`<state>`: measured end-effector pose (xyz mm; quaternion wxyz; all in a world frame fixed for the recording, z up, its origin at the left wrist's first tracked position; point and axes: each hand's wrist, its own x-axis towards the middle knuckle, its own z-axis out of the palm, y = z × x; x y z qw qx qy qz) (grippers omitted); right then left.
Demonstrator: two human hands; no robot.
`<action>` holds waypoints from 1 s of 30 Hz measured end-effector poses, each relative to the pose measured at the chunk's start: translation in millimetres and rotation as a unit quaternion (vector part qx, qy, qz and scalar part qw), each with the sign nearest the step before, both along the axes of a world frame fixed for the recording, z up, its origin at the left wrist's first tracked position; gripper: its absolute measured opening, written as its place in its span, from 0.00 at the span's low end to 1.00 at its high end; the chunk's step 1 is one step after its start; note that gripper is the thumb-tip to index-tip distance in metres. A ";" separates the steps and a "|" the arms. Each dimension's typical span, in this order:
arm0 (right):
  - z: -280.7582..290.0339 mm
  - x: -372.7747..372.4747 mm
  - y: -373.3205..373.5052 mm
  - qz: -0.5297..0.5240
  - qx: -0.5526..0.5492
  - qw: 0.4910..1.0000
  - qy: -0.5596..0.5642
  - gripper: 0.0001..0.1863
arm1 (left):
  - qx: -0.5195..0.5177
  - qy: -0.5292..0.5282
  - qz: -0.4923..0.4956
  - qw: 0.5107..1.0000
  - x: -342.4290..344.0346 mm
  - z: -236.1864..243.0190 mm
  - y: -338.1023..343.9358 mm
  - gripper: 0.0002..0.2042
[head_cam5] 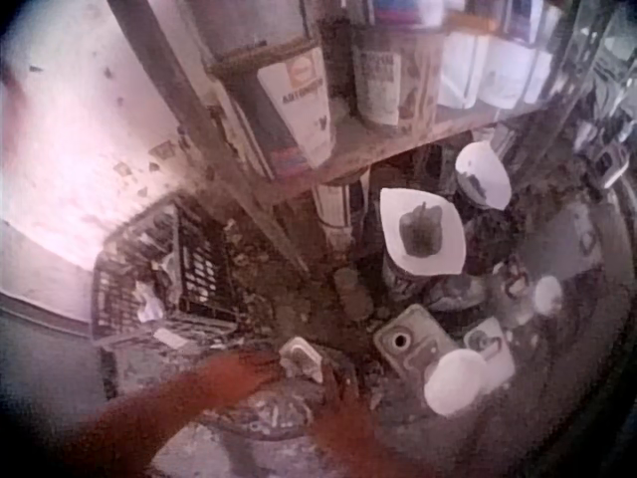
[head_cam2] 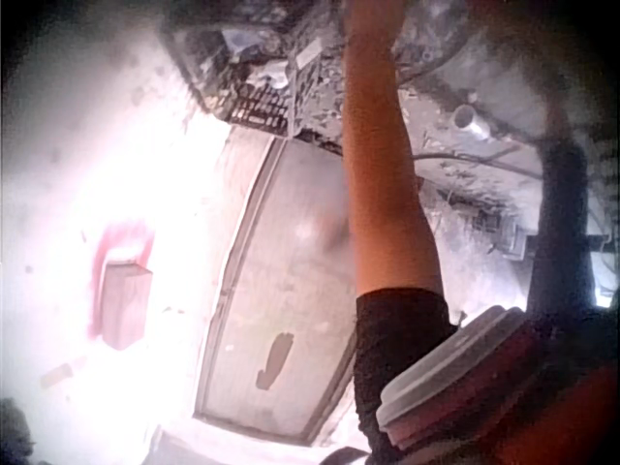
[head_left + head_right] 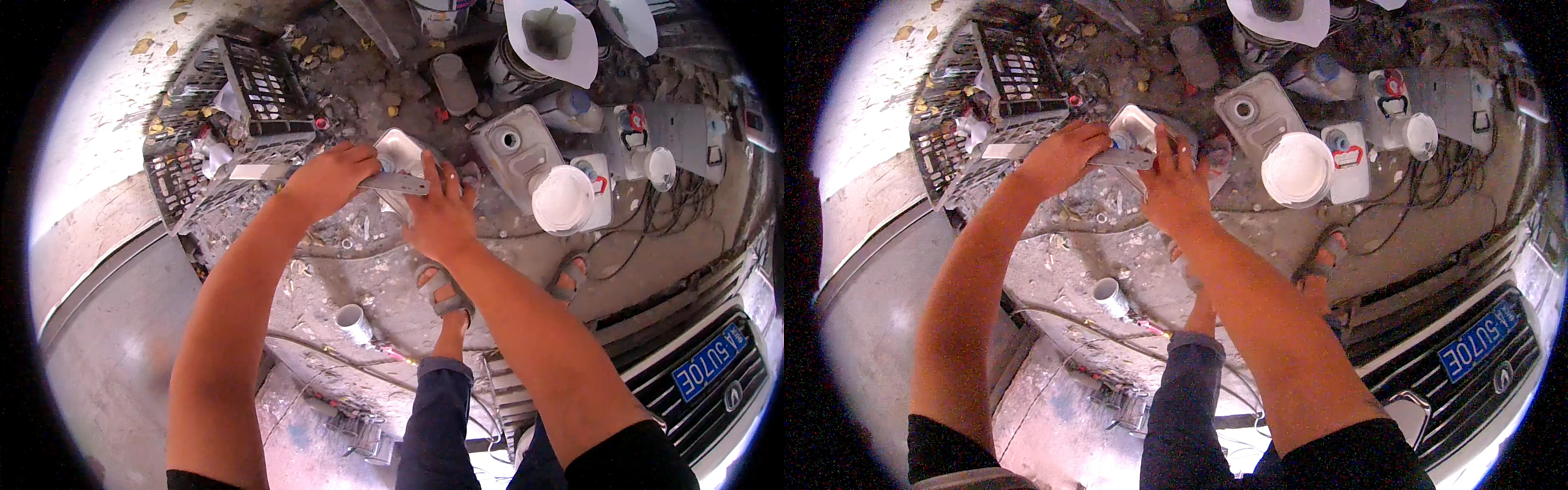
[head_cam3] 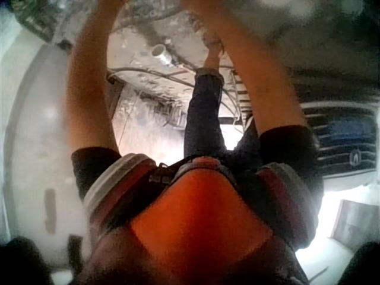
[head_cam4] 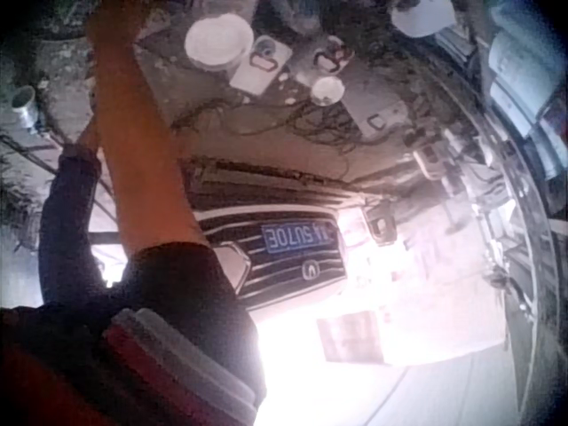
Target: The person walks around a car covered in protective plastic in a garage. They then approach a workbench area, pick up a white plastic container, and use a metal spatula to scoop a white substance from a larger container into the smaller one. The person stirs the mixture with the spatula.
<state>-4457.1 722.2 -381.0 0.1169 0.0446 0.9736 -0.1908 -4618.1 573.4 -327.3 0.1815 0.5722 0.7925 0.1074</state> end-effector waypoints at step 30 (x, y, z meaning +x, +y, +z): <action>9.0 -3.3 -3.0 0.000 -0.021 1.000 0.004 0.43 | -0.180 -0.052 0.423 0.886 42.5 0.5 24.4 0.15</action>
